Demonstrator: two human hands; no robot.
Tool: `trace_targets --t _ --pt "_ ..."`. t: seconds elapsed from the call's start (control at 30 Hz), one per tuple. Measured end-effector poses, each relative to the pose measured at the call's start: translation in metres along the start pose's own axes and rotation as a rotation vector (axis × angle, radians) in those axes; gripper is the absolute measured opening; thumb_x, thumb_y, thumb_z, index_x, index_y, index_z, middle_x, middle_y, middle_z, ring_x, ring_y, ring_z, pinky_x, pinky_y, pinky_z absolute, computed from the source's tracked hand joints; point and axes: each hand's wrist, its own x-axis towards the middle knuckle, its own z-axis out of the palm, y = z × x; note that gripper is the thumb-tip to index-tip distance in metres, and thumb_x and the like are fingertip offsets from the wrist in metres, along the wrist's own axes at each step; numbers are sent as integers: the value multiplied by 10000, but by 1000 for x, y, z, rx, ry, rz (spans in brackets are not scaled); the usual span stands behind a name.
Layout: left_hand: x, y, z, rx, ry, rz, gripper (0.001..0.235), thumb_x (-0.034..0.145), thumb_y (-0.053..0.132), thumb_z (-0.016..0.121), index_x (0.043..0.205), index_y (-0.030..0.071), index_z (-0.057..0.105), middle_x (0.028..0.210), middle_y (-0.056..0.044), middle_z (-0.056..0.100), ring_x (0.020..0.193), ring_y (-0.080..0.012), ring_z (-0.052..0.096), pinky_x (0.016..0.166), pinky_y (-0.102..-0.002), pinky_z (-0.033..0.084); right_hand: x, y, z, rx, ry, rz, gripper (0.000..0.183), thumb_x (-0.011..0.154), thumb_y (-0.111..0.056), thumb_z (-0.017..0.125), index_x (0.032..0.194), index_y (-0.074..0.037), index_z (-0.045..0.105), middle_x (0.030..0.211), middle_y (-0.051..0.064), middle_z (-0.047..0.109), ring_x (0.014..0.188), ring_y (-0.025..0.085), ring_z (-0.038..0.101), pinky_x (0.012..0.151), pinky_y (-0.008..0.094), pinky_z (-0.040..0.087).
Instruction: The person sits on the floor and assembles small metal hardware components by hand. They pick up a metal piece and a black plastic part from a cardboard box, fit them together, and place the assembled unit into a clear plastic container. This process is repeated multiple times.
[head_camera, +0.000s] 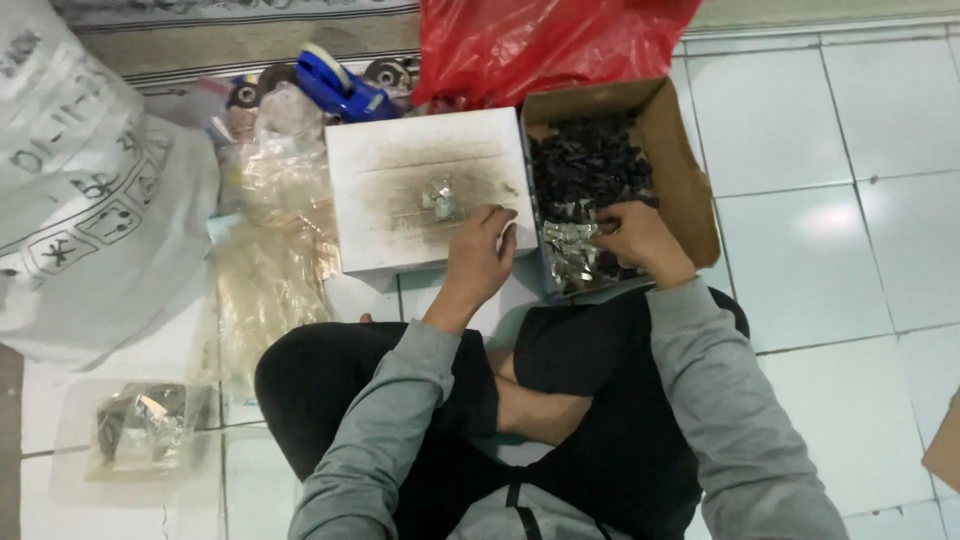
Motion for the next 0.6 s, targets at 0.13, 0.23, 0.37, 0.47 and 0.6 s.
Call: trace_targets --t 0.13,0.23,0.37,0.47,0.6 --pt "-14 9 23 -63 -243 10 167 975 83 631 1092 41 742 966 -122 698 838 -290 734 718 -350 600 15 17 39 -141 -122 -21 528 797 -262 805 1253 -7 729 1147 267 747 1111 462 700 936 570 565" --pt "-16 9 22 -33 -263 31 147 960 51 642 1067 42 743 955 -130 696 808 -289 732 688 -359 607 26 16 61 -181 -144 -134 630 704 -235 848 1279 -29 696 1202 305 689 1119 513 672 931 582 561" --pt "-9 8 23 -33 -241 4 135 966 46 640 1055 24 739 945 -138 699 796 -296 734 674 -356 614 53 39 92 -275 -169 -196 520 676 -121 807 1182 -40 722 1118 288 687 1069 506 694 901 557 580" --pt "-5 13 28 -42 -227 -5 124 973 52 650 1049 31 746 933 -124 702 789 -279 737 668 -338 617 63 55 103 -281 -159 -181 415 699 -106 772 1110 -52 765 1044 263 728 1041 476 717 880 536 590" --pt "14 40 38 -14 -302 31 147 981 54 626 1057 -6 737 945 -169 697 848 -305 734 714 -340 614 56 53 90 -140 -174 -135 437 752 -32 693 1184 0 752 1075 298 733 1070 504 694 899 542 578"
